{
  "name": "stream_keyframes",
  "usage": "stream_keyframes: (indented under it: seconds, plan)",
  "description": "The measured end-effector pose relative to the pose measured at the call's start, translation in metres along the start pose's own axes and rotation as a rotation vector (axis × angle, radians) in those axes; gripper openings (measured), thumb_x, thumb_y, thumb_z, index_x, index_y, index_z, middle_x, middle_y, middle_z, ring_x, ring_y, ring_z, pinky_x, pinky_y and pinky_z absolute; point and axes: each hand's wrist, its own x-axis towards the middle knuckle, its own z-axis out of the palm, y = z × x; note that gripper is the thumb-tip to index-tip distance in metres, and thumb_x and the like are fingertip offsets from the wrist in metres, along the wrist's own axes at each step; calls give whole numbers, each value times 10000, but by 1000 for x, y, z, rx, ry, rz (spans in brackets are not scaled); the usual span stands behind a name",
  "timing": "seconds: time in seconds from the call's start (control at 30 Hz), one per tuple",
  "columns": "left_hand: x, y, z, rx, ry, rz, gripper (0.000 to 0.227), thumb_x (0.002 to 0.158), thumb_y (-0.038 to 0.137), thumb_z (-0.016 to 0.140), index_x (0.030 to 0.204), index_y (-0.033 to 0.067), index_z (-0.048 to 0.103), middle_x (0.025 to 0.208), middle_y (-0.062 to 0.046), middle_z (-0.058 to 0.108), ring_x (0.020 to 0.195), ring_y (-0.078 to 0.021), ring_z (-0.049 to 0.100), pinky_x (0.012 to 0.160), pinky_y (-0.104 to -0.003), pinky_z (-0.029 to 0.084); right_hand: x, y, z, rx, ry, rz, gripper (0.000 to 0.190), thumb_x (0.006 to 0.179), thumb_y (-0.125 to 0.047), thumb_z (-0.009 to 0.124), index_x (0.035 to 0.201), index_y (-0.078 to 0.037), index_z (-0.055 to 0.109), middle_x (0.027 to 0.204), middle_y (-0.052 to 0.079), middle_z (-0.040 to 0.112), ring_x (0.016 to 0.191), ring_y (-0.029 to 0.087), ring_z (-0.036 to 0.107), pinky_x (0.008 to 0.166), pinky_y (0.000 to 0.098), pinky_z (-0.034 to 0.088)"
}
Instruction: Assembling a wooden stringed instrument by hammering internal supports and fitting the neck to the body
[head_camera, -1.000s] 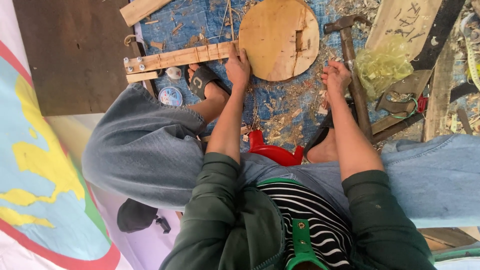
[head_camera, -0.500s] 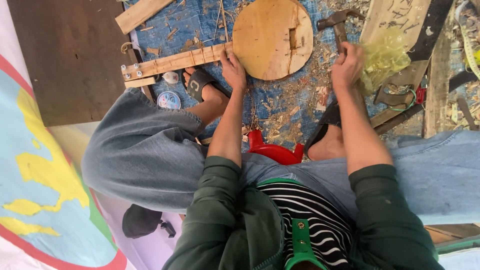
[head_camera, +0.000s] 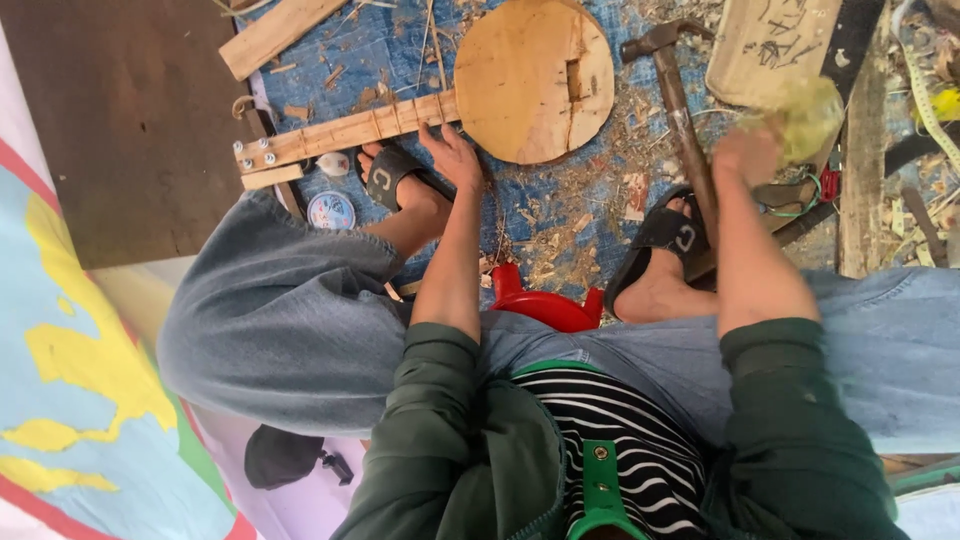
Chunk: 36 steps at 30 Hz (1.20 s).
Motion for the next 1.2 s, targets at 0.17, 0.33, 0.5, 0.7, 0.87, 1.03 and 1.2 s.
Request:
stream_keyframes:
  seconds: [0.17, 0.33, 0.5, 0.7, 0.87, 1.03, 1.2]
  plan:
    - [5, 5, -8, -154, -111, -11, 705, 996, 548, 364, 1570, 145, 301, 945, -122, 645, 784, -289, 616, 704, -467, 455, 17, 13, -90, -250, -178, -102, 397, 976, -329, 759, 1210, -24, 660, 974, 134, 718, 799, 239, 698, 625, 369, 614]
    - [3, 4, -11, -178, -90, 84, 634, 1025, 539, 348, 1495, 113, 356, 559, 37, 384, 421, -113, 324, 460, -334, 298, 14, -16, -212, -75, -748, 57, 980, 1020, -555, 686, 1612, 22, 161, 1647, 284, 140, 1500, 496, 210, 1212, 600, 264]
    - [0, 6, -12, -194, -90, 71, 466, 1060, 420, 374, 1447, 162, 355, 594, -7, 481, 423, -158, 502, 457, -328, 453, 163, 15, -69, -119, 202, -576, 256, 1183, -430, 697, 941, -356, 662, 781, -11, 650, 662, 175, 659, 286, 366, 555]
    - [-5, 25, -25, -316, -144, -15, 387, 1071, 316, 409, 1424, 160, 374, 586, 9, 451, 438, -132, 490, 480, -318, 470, 81, -35, -112, 105, -136, -838, 477, 1070, -11, 616, 1481, -239, 699, 1232, 272, 586, 1026, 435, 536, 729, 529, 565]
    - [-2, 18, -19, -295, -134, 15, 356, 1072, 301, 418, 1404, 184, 361, 581, 8, 448, 444, -137, 472, 487, -325, 475, 69, -45, -113, -21, -232, -743, 583, 1029, -9, 696, 1545, -262, 599, 1184, 145, 409, 981, 390, 411, 692, 565, 545]
    - [1, 10, -12, -172, -73, 31, 353, 1069, 297, 433, 1401, 192, 367, 544, 17, 418, 425, -143, 427, 468, -334, 405, 92, -12, -63, -22, 117, -942, 344, 1072, -158, 777, 1402, -250, 807, 1138, 63, 454, 925, 310, 450, 480, 478, 613]
    - [2, 7, -11, -212, -69, 38, 352, 1063, 300, 452, 1390, 199, 370, 597, 9, 463, 443, -134, 450, 472, -326, 406, 68, -28, -93, 258, 242, -712, 675, 792, 203, 523, 1259, -240, 726, 1190, 96, 505, 966, 265, 577, 396, 239, 653]
